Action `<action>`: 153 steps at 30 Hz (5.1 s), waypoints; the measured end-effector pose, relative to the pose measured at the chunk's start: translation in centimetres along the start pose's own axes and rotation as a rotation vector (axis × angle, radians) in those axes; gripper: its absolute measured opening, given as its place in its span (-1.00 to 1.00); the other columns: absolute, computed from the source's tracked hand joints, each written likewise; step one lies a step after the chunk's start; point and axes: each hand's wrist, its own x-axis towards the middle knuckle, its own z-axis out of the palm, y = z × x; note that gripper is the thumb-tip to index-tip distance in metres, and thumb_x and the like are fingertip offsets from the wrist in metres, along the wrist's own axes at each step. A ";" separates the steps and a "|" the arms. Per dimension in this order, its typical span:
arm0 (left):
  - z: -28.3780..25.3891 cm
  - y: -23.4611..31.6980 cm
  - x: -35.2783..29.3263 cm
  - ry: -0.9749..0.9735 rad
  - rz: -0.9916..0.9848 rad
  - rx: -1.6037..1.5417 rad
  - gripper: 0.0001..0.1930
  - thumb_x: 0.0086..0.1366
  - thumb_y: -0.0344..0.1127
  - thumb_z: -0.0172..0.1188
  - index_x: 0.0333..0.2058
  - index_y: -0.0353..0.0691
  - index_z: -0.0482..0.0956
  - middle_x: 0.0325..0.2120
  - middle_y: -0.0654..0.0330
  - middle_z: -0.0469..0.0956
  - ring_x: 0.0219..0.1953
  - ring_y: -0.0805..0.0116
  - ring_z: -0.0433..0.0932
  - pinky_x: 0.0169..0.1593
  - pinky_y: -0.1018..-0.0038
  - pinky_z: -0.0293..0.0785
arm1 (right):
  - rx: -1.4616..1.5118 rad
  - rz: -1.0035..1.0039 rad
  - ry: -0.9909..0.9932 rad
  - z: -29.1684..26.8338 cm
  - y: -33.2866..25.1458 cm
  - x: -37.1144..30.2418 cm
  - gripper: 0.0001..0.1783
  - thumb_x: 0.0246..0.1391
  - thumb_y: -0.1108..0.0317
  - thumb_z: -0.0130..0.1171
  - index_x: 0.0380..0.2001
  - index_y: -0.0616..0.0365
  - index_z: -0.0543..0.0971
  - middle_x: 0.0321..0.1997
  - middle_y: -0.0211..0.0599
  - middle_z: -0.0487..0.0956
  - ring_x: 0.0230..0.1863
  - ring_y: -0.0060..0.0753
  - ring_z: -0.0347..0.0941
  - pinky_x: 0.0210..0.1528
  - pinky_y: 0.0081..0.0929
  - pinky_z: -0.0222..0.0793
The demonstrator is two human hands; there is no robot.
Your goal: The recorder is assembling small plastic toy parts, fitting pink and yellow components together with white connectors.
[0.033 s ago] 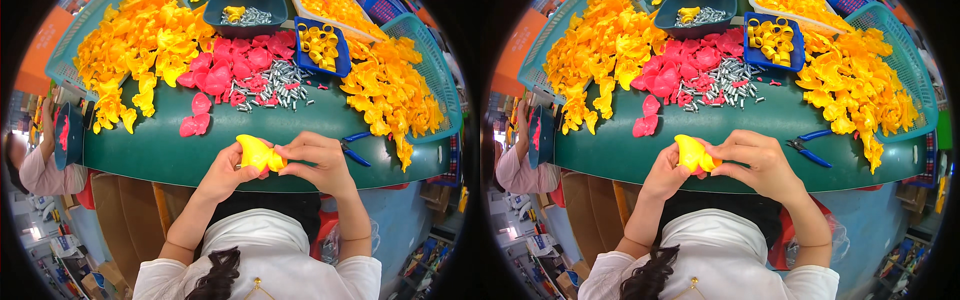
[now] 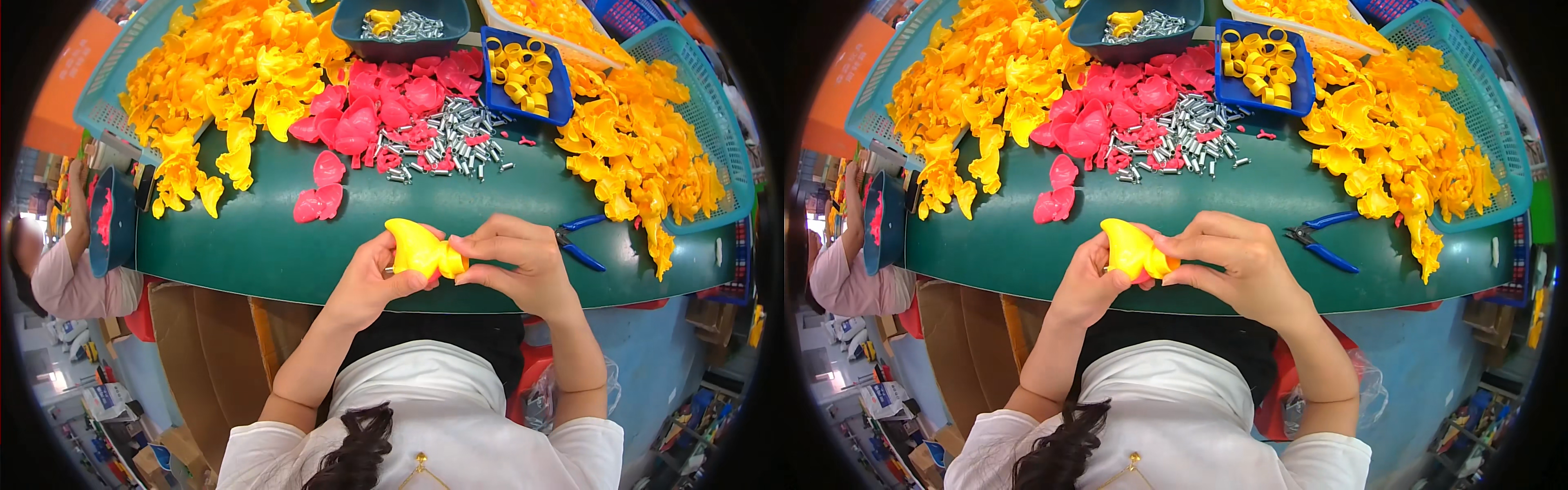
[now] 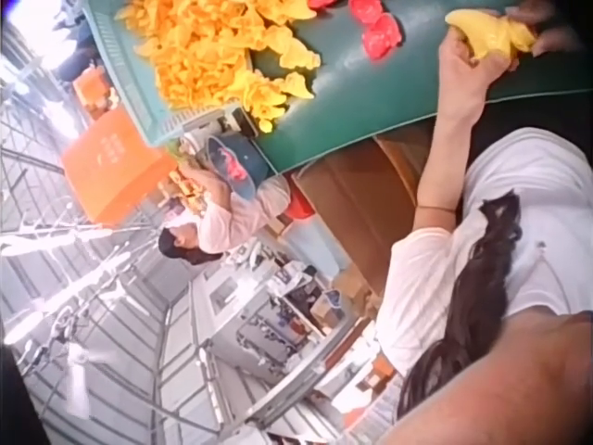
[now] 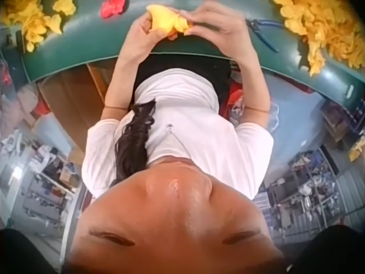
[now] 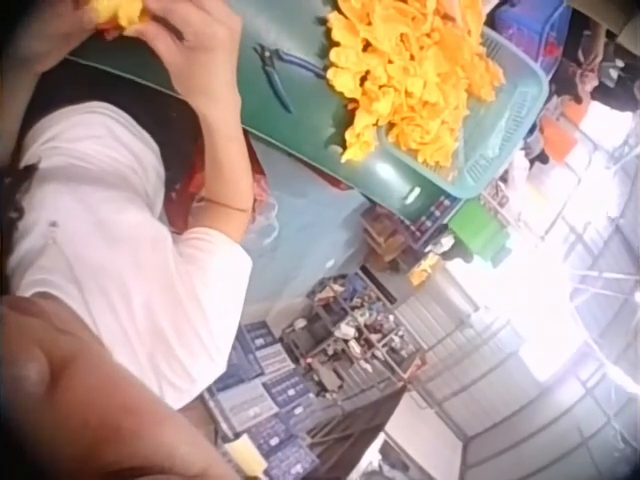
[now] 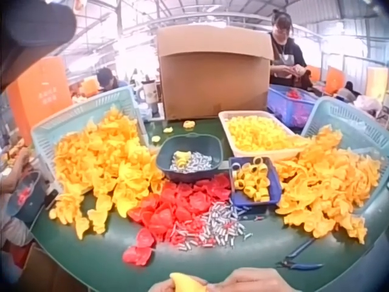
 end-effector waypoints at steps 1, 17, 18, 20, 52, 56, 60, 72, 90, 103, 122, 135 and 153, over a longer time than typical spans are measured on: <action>0.5 0.2 -0.1 0.052 0.023 0.084 -0.42 0.14 -0.34 0.36 0.11 -0.32 0.33 -0.09 0.17 0.52 -0.13 0.47 0.54 -0.04 0.51 0.50 | 0.009 -0.010 -0.008 0.0 0.5 -0.1 -0.65 -0.30 0.48 0.46 -0.30 0.23 0.67 -0.40 -0.25 0.60 -0.40 -0.40 0.52 -0.37 -0.56 0.40; 2.9 2.3 -0.6 0.333 0.467 1.272 -0.45 -0.14 -0.38 0.49 -0.10 -0.25 0.52 -0.11 0.14 0.58 -0.21 0.22 0.54 -0.17 0.42 0.52 | 0.128 -0.040 0.018 2.9 1.0 0.6 -0.43 -0.23 0.38 0.47 -0.05 0.18 0.56 0.03 -0.15 0.51 0.05 -0.27 0.46 0.04 -0.40 0.39; 2.6 2.4 -0.6 0.307 0.527 1.250 -0.46 -0.14 -0.41 0.48 -0.10 -0.25 0.53 -0.12 0.11 0.58 -0.16 0.22 0.54 -0.14 0.43 0.49 | 0.234 -0.011 0.050 3.2 1.3 0.4 -0.48 -0.24 0.41 0.47 -0.10 0.20 0.58 -0.02 -0.15 0.52 0.02 -0.29 0.47 0.04 -0.42 0.40; 2.3 2.1 -0.8 0.282 0.583 1.228 -0.48 -0.14 -0.44 0.47 -0.11 -0.26 0.55 -0.12 0.08 0.58 -0.10 0.22 0.54 -0.11 0.45 0.46 | 0.342 0.020 0.082 3.5 1.3 0.3 -0.53 -0.25 0.44 0.48 -0.16 0.22 0.60 -0.07 -0.15 0.54 -0.02 -0.31 0.48 0.03 -0.45 0.42; -2.3 10.5 -18.6 0.819 -0.588 1.941 -0.57 0.01 -0.34 0.35 -0.11 -0.31 0.55 -0.31 0.02 0.59 -0.24 -0.01 0.55 -0.14 0.22 0.47 | -0.039 0.032 -0.245 6.6 0.2 4.2 -0.76 0.01 0.48 0.19 -0.20 0.07 0.63 -0.21 -0.30 0.54 -0.08 -0.19 0.38 0.02 -0.33 0.28; -5.5 12.0 -16.0 1.036 -0.237 1.927 -0.75 0.08 -0.40 0.28 -0.24 -0.35 0.58 -0.36 0.02 0.62 -0.30 0.00 0.56 -0.19 0.20 0.47 | -0.293 -0.155 -0.186 8.3 1.6 8.9 -0.76 -0.03 0.52 0.15 -0.25 0.05 0.64 -0.19 -0.33 0.48 -0.04 -0.15 0.32 -0.01 -0.30 0.26; -8.5 13.0 -7.1 0.820 0.371 2.092 -0.72 0.07 -0.38 0.30 -0.21 -0.27 0.56 -0.29 0.11 0.56 -0.19 0.08 0.46 -0.09 0.29 0.41 | -0.661 -0.455 -0.028 10.8 4.2 14.2 -0.74 -0.10 0.46 0.18 -0.27 -0.01 0.64 -0.12 -0.37 0.44 0.05 -0.15 0.27 0.00 -0.29 0.23; -3.0 5.5 -1.7 0.596 0.807 1.806 -0.79 -0.12 -0.46 0.29 -0.45 -0.21 0.48 -0.44 0.20 0.48 -0.20 0.14 0.44 -0.17 0.26 0.41 | -0.399 -0.082 0.154 4.1 2.6 6.5 -0.84 -0.11 0.55 0.25 -0.37 0.18 0.58 -0.46 -0.31 0.47 -0.38 -0.31 0.47 -0.34 -0.42 0.36; 0.5 -1.2 -2.0 0.180 0.674 1.942 -0.79 0.01 -0.39 0.20 -0.31 -0.21 0.57 -0.23 0.24 0.52 -0.10 0.14 0.42 0.05 0.04 0.34 | -0.321 0.101 0.371 3.8 2.2 -0.6 -0.88 -0.11 0.59 0.29 -0.44 0.26 0.57 -0.56 -0.35 0.51 -0.56 -0.59 0.44 -0.57 -0.67 0.25; 0.5 -1.9 -1.2 0.207 0.775 1.769 -0.73 -0.10 -0.44 0.37 -0.33 -0.29 0.63 -0.33 0.19 0.56 -0.05 0.03 0.50 -0.12 0.31 0.60 | -0.371 -0.002 0.192 5.2 1.9 0.6 -0.86 -0.17 0.61 0.30 -0.48 0.26 0.54 -0.62 -0.32 0.47 -0.61 -0.52 0.43 -0.59 -0.59 0.31; 0.3 -2.5 -1.2 0.217 0.791 1.800 -0.72 -0.10 -0.48 0.31 -0.31 -0.32 0.65 -0.31 0.16 0.57 -0.04 -0.01 0.47 -0.12 0.30 0.65 | -0.167 0.191 -0.120 2.3 0.8 0.2 -0.71 -0.02 0.57 0.24 -0.15 0.30 0.60 -0.27 -0.07 0.64 -0.30 -0.19 0.62 -0.27 -0.50 0.50; 0.7 -3.1 -0.9 0.249 0.859 1.855 -0.73 -0.12 -0.45 0.28 -0.34 -0.30 0.65 -0.35 0.19 0.56 -0.10 0.00 0.47 -0.19 0.33 0.64 | -0.146 0.086 -0.172 1.6 2.0 0.9 -0.73 -0.05 0.56 0.26 -0.20 0.27 0.64 -0.29 -0.09 0.65 -0.32 -0.16 0.60 -0.26 -0.47 0.48; 0.3 -2.3 -0.6 0.193 0.825 1.755 -0.76 -0.12 -0.47 0.35 -0.37 -0.30 0.63 -0.37 0.22 0.55 -0.05 0.03 0.47 -0.12 0.31 0.66 | -0.199 0.074 -0.159 1.8 2.5 -0.6 -0.67 -0.04 0.58 0.23 -0.13 0.20 0.63 -0.38 -0.15 0.62 -0.38 -0.19 0.54 -0.30 -0.43 0.43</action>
